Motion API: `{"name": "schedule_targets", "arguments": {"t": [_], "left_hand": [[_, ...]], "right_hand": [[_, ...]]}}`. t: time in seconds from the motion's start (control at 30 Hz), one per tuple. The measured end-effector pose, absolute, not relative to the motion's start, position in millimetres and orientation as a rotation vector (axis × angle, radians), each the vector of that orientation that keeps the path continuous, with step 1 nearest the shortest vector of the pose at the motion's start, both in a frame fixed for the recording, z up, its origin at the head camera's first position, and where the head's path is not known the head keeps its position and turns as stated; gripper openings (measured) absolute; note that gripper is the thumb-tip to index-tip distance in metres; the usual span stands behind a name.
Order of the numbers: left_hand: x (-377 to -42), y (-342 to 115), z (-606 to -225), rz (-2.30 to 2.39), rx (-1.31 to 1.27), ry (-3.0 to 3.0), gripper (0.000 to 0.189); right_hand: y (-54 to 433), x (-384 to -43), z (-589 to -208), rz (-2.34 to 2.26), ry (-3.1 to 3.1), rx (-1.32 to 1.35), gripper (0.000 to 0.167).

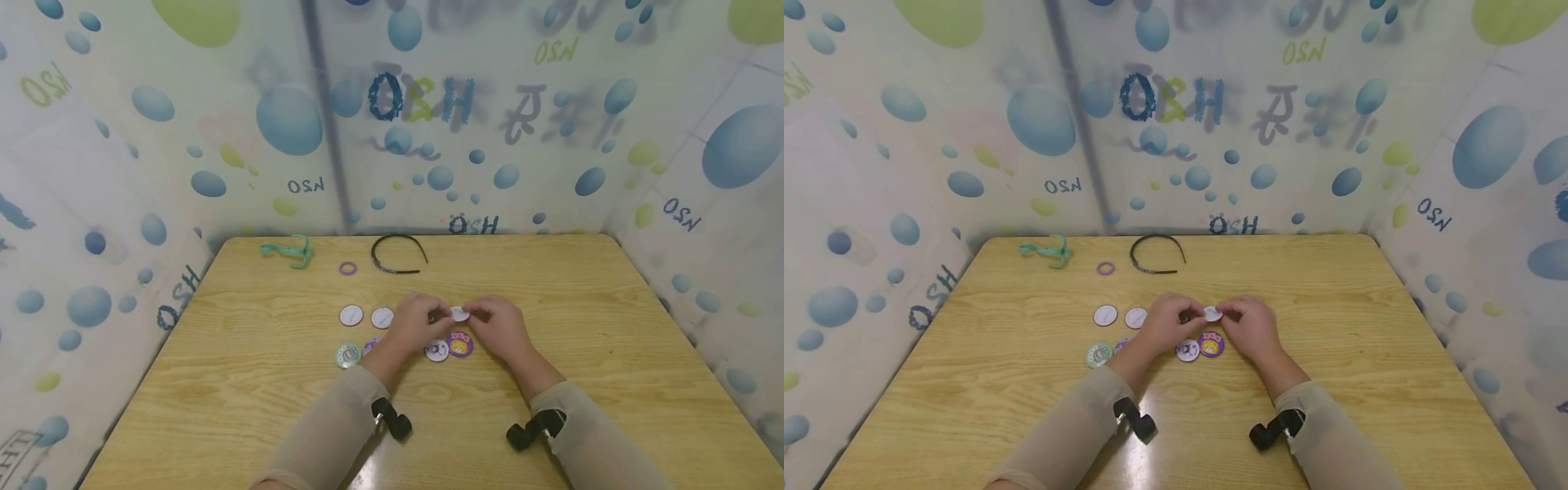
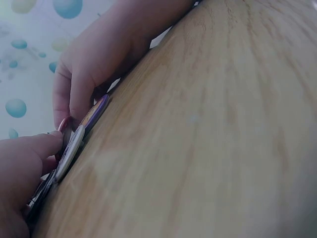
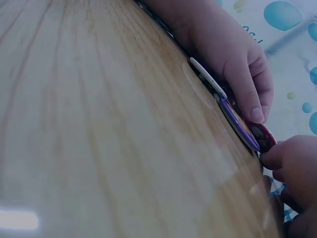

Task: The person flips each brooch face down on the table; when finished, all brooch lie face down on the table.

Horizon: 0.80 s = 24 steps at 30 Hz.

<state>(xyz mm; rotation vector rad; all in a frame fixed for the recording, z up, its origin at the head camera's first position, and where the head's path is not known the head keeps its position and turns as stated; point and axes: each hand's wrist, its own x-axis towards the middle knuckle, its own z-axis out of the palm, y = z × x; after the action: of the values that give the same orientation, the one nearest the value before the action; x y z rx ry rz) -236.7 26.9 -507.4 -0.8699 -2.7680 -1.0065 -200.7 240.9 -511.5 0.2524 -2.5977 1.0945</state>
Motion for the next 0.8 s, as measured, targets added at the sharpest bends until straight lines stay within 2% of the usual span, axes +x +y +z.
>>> {"name": "schedule_targets", "arguments": {"t": [0.8], "left_hand": [[-238.4, 27.0, -510.2, -0.978, -0.844, -2.818, 0.008]], "right_hand": [[242.0, -198.5, -511.0, 0.882, -2.711, 0.314, 0.022]]}}
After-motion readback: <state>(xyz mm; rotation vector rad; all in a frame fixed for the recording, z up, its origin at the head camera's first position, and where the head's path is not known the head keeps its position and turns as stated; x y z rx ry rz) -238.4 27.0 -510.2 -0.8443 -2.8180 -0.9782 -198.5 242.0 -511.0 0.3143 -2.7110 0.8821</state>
